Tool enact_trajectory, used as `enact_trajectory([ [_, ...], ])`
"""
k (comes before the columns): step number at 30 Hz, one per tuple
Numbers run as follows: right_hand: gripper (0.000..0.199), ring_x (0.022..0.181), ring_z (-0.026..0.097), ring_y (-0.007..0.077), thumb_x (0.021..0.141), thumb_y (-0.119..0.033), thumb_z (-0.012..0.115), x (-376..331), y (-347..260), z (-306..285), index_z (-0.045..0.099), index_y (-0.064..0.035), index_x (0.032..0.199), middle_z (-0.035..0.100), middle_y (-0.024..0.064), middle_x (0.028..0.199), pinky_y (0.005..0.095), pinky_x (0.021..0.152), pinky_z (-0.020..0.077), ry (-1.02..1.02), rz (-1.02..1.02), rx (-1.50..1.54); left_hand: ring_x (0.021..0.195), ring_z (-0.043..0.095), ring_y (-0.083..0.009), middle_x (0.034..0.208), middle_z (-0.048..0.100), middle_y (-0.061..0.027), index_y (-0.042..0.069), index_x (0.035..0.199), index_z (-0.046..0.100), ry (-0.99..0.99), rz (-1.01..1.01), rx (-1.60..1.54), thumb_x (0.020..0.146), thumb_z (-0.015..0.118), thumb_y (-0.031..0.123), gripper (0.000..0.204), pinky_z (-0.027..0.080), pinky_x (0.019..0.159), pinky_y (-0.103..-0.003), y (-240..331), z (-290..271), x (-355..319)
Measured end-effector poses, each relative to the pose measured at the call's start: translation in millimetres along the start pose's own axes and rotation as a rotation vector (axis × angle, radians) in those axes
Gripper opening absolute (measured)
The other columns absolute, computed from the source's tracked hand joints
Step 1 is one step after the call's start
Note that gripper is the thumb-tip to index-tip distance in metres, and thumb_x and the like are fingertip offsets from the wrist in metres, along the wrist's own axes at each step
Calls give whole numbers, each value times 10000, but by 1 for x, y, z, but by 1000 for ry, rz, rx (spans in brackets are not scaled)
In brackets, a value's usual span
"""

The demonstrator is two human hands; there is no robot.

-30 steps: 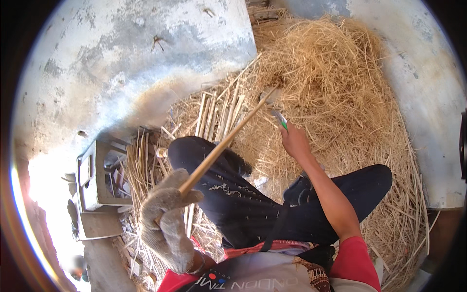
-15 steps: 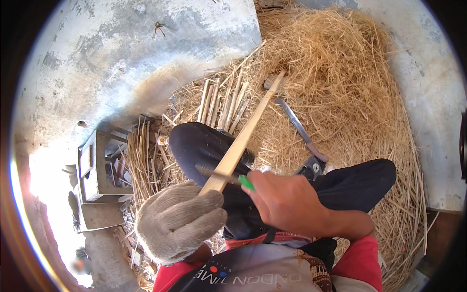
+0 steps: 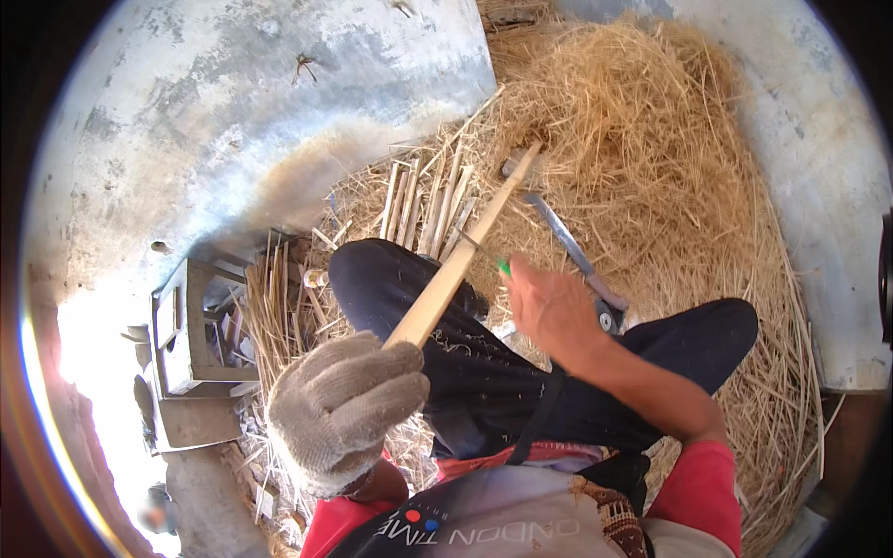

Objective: The person sits cross-legged on a bed of straw and uses a knife to shave the outer layer off a bamboo stick. They repeatedly scrape the stick to create thin shavings, occasionally using shears to trim the bamboo.

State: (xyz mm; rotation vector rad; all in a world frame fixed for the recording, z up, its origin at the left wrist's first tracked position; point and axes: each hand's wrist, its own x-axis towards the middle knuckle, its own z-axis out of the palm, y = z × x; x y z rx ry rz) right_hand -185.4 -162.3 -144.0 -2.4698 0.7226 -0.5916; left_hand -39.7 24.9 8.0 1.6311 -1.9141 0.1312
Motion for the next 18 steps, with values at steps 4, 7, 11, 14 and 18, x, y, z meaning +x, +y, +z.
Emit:
enact_trajectory([
  [4,143,529,619,379,980,-159,573,-18,-49,-26,538,-21,969,582,188,592,466,471,477,29,-177,166,827,718,-330,990,742,-116,94,964,744,0,36,-24,595,635,246,413,600,731,-422,0,3,-1],
  [7,158,519,609,382,977,-162,583,-3,-4,4,544,-9,980,578,191,592,463,471,468,67,-94,45,819,719,-328,983,742,-117,86,948,744,-21,81,-8,592,632,247,406,600,729,-425,-2,3,7],
  [11,177,508,598,391,978,-167,587,17,34,18,553,4,1007,577,195,586,469,472,459,-90,163,12,802,722,-325,962,743,-119,90,923,748,-12,44,25,585,623,252,396,601,728,-428,0,5,2],
  [14,163,500,597,392,994,-150,559,8,-4,4,554,11,1015,579,188,571,471,459,455,71,-73,144,791,723,-318,940,743,-122,98,912,754,24,-20,21,562,609,266,414,606,735,-430,0,7,3],
  [18,200,548,647,391,995,-194,559,26,49,35,531,1,962,594,197,570,493,477,489,-12,198,90,788,725,-268,895,742,-111,66,904,737,56,-6,21,681,690,230,281,604,753,-407,0,7,15],
])
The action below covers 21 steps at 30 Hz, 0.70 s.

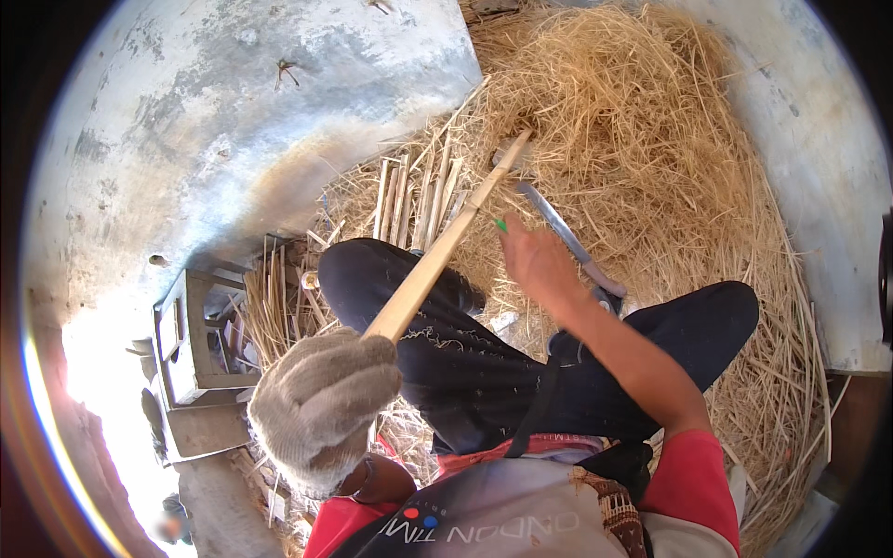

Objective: The person sits cross-legged on a bed of straw and uses a knife to shave the outer layer off a bamboo stick. They repeatedly scrape the stick to create thin shavings, occasionally using shears to trim the bamboo.

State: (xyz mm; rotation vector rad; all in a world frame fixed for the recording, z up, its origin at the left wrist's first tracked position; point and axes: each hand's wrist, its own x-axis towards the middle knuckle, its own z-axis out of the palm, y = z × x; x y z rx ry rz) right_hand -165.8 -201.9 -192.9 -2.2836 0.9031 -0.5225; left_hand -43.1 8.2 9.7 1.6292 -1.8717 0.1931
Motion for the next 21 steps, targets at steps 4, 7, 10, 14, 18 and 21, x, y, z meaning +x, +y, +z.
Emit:
enact_trajectory([
  [4,151,458,587,374,990,-137,567,11,-16,-5,540,11,978,569,185,536,467,436,460,30,-144,71,782,722,-259,885,741,-111,59,903,734,91,-51,42,707,696,226,260,602,747,-401,-7,4,-1],
  [7,146,466,595,356,984,-127,570,-2,-24,4,538,16,977,563,185,531,459,435,467,153,-305,92,778,721,-253,877,741,-110,55,902,732,143,-97,52,726,700,223,245,601,743,-396,-6,10,-8],
  [10,120,494,630,360,965,-96,523,22,7,9,529,23,985,579,161,541,483,465,501,73,-146,-80,774,719,-247,870,740,-110,50,901,730,206,-135,63,745,704,219,232,600,739,-391,-6,11,-8],
  [14,94,554,662,349,963,-75,494,20,-18,14,523,5,1001,594,164,573,477,492,520,4,-95,-165,768,717,-238,860,739,-109,43,900,727,285,-198,92,771,710,215,215,598,733,-385,-10,12,-11],
  [18,121,605,671,395,978,-116,481,33,34,35,514,-2,999,617,204,620,498,518,526,60,-91,-230,763,715,-230,850,738,-108,37,898,724,349,-246,79,797,716,211,202,597,728,-379,-9,16,-16],
  [21,236,603,649,451,1025,-235,461,41,54,46,509,-6,997,625,249,648,548,536,517,157,-65,-231,758,713,-223,842,737,-108,32,898,722,392,-320,75,816,720,208,194,595,723,-374,-14,18,-17],
])
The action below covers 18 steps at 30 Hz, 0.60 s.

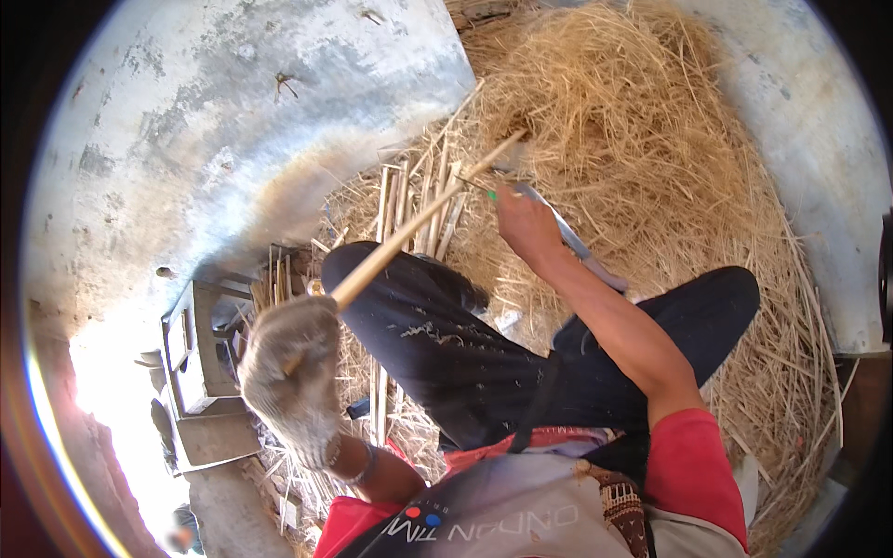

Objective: The person sits cross-legged on a bed of straw and uses a knife to shave the outer layer off a bamboo stick. They repeatedly scrape the stick to create thin shavings, occasionally using shears to trim the bamboo.

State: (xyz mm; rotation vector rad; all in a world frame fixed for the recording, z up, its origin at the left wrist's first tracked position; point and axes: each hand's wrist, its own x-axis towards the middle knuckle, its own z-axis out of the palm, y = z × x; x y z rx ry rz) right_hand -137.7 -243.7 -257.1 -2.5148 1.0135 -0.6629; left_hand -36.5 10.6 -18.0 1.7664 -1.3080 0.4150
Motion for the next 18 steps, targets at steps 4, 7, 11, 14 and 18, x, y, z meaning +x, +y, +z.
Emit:
enact_trajectory([
  [4,192,619,669,432,997,-185,498,7,-18,-10,524,5,1015,638,250,654,517,544,535,-58,51,56,725,695,-194,820,732,-113,4,873,703,138,-90,-86,889,711,222,219,581,690,-349,2,8,1],
  [7,257,612,642,461,1022,-228,498,-11,-30,-32,525,25,1056,616,270,638,539,560,502,-116,112,273,585,649,-175,747,690,-125,26,773,664,283,225,-28,954,668,228,271,490,481,-284,-2,6,-4],
  [11,302,603,605,471,1032,-248,508,-51,-68,-87,511,45,1103,585,271,621,545,566,451,-228,57,445,563,622,-171,722,661,-118,32,759,637,495,313,61,961,645,228,282,473,468,-282,5,-17,0],
  [14,293,598,601,464,1028,-242,516,-72,-79,-98,513,45,1088,584,262,620,543,564,446,-206,-25,470,547,602,-168,704,639,-114,37,749,616,595,286,71,967,627,228,290,460,458,-280,21,-23,8],
  [18,254,635,625,476,1026,-267,504,-74,-87,-106,522,-14,1011,601,249,632,550,563,493,-158,-24,436,525,576,-164,679,609,-107,42,736,588,657,276,88,974,603,228,303,442,445,-278,31,-23,12],
])
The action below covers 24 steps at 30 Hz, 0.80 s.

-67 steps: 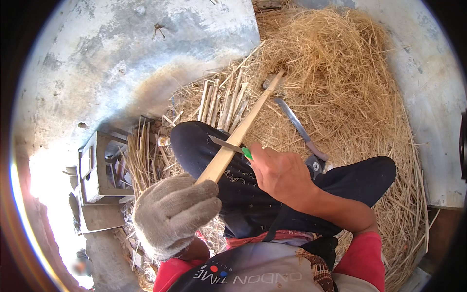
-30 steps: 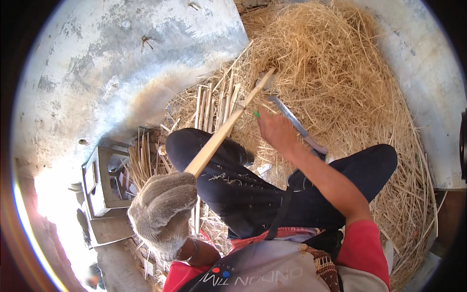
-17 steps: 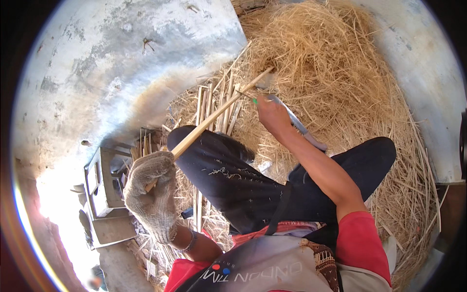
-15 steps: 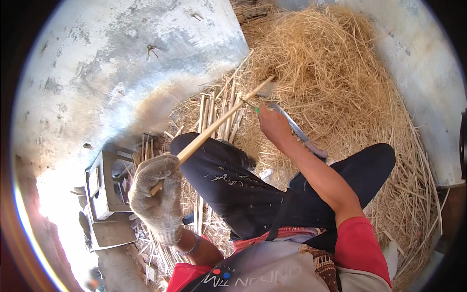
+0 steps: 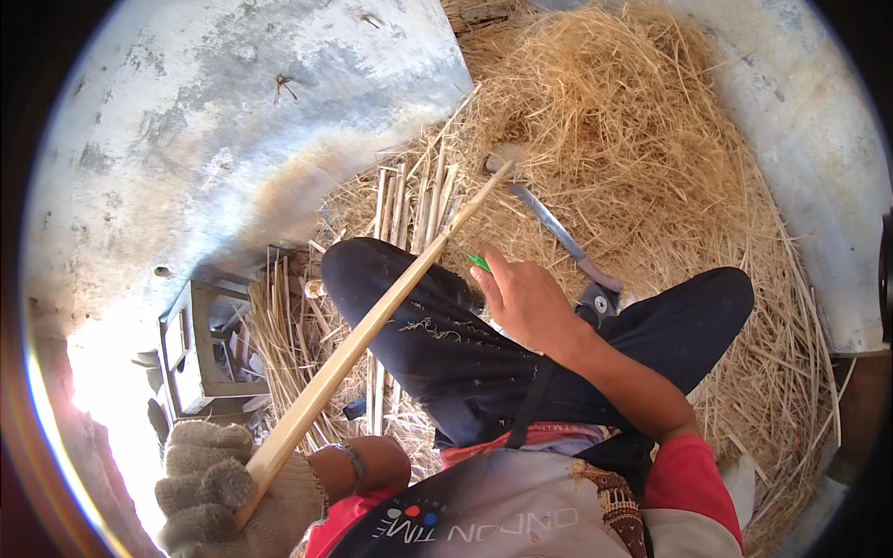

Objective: The person sits cross-legged on a bed of straw and uses a knife to shave the outer layer off a bamboo stick. They repeatedly scrape the stick to create thin shavings, occasionally using shears to trim the bamboo.

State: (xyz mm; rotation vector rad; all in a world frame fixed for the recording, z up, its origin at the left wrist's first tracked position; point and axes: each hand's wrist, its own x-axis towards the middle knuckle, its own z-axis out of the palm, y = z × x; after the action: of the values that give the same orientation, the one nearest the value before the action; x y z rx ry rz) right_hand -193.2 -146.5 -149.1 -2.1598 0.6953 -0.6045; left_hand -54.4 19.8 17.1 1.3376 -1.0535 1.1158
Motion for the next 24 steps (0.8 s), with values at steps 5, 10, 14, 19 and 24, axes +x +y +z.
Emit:
enact_trajectory([
  [5,195,606,640,426,995,-218,545,10,11,13,522,-25,1012,602,200,614,516,548,510,92,-35,-94,498,542,-158,648,572,-99,50,719,554,56,0,28,984,573,228,320,420,428,-276,6,6,1],
  [10,214,568,631,426,980,-198,580,23,17,7,550,-13,1082,578,224,576,513,523,492,113,-56,-259,471,509,-153,617,535,-91,57,703,519,127,-5,76,993,544,228,338,398,412,-274,9,6,10],
  [14,150,578,646,394,957,-132,548,19,-1,10,519,8,1001,601,189,603,480,509,511,118,-163,-241,449,482,-149,592,506,-85,63,690,492,164,-2,96,1000,520,228,353,381,399,-272,10,3,12],
  [19,142,574,659,379,935,-97,547,44,40,10,538,-7,1044,593,176,578,482,477,504,69,-9,-386,422,449,-144,561,469,-77,70,673,457,157,-7,107,1010,491,228,374,359,382,-270,16,9,14],
  [24,126,545,652,381,938,-61,509,48,78,21,532,-11,1051,608,167,580,494,493,509,149,-54,-475,394,416,-139,530,432,-69,77,656,423,154,-16,118,1019,461,228,395,337,366,-267,20,9,17],
])
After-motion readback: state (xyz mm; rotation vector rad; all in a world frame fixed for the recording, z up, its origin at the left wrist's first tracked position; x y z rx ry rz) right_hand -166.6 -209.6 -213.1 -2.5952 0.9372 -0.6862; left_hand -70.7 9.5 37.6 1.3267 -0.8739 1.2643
